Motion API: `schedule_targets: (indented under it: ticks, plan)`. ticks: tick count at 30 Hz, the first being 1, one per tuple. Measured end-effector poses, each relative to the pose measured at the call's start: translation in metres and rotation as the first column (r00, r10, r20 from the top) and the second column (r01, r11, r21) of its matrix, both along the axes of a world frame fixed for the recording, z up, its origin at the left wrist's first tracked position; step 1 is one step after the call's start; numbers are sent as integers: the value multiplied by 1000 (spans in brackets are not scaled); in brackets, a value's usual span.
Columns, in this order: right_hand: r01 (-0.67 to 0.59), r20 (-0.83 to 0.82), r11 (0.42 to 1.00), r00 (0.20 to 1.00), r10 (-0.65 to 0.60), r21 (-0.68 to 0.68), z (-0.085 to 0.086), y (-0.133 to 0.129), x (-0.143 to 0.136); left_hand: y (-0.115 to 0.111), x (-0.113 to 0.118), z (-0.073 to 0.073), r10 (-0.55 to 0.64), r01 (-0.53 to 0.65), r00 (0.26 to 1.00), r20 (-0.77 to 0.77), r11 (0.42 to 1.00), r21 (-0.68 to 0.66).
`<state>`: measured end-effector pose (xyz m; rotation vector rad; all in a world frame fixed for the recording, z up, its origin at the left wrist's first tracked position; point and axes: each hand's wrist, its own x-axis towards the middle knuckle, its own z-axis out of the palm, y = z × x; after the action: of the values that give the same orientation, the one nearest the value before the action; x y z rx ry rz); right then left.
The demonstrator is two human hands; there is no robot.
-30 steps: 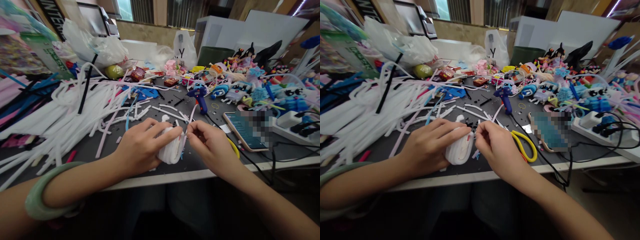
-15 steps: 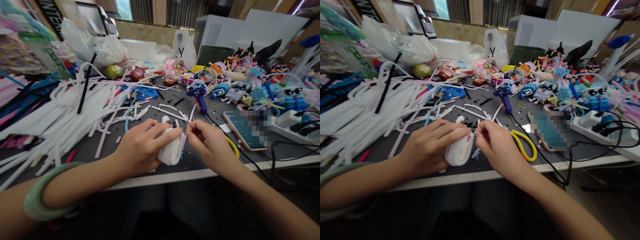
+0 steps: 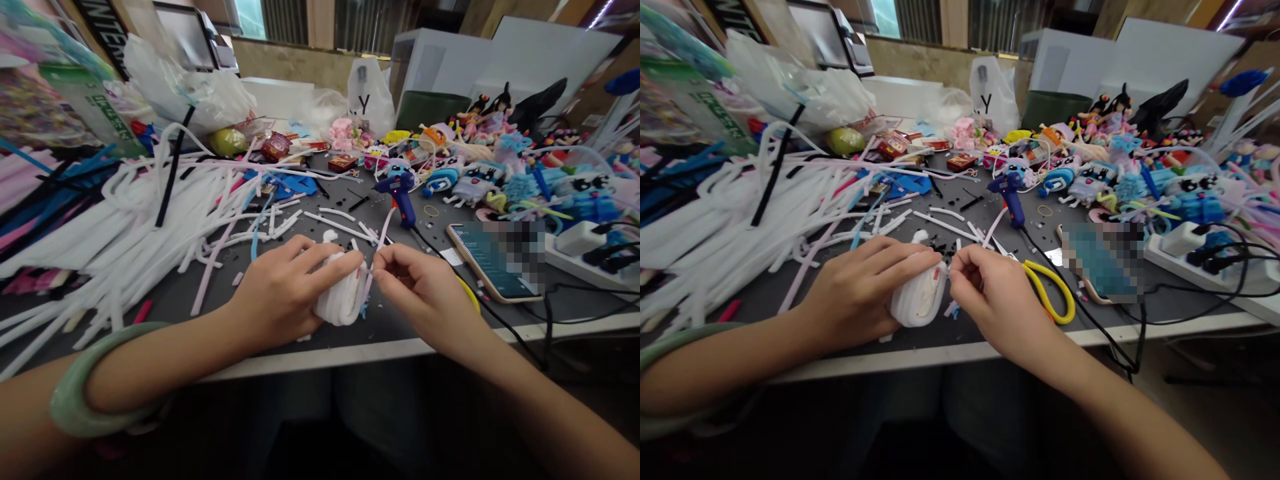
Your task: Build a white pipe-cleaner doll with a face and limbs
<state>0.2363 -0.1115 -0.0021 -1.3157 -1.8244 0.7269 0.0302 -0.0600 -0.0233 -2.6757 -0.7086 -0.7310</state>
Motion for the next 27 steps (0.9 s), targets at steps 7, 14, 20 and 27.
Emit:
schedule_targets:
  ticks: [7, 14, 20, 27]
  plan:
    - [-9, -48, 1000, 999, 9, 1, 0, 0, -3, 1, -1, 0, 9, -9, 1000, -8, 1000, 11]
    - [28, 16, 994, 999, -30, 110, -2, -2, -4, 1, -1, 0, 13, -12, 1000, -11, 1000, 18]
    - [35, 167, 935, 981, -99, 352, -9, 1, -5, 0, 0, 0, 0, 0, 1000, -9, 1000, 1]
    - [-22, 239, 825, 961, -137, 564, -15, 0, -5, 1, 0, -1, -2, 2, 1000, 8, 1000, 27]
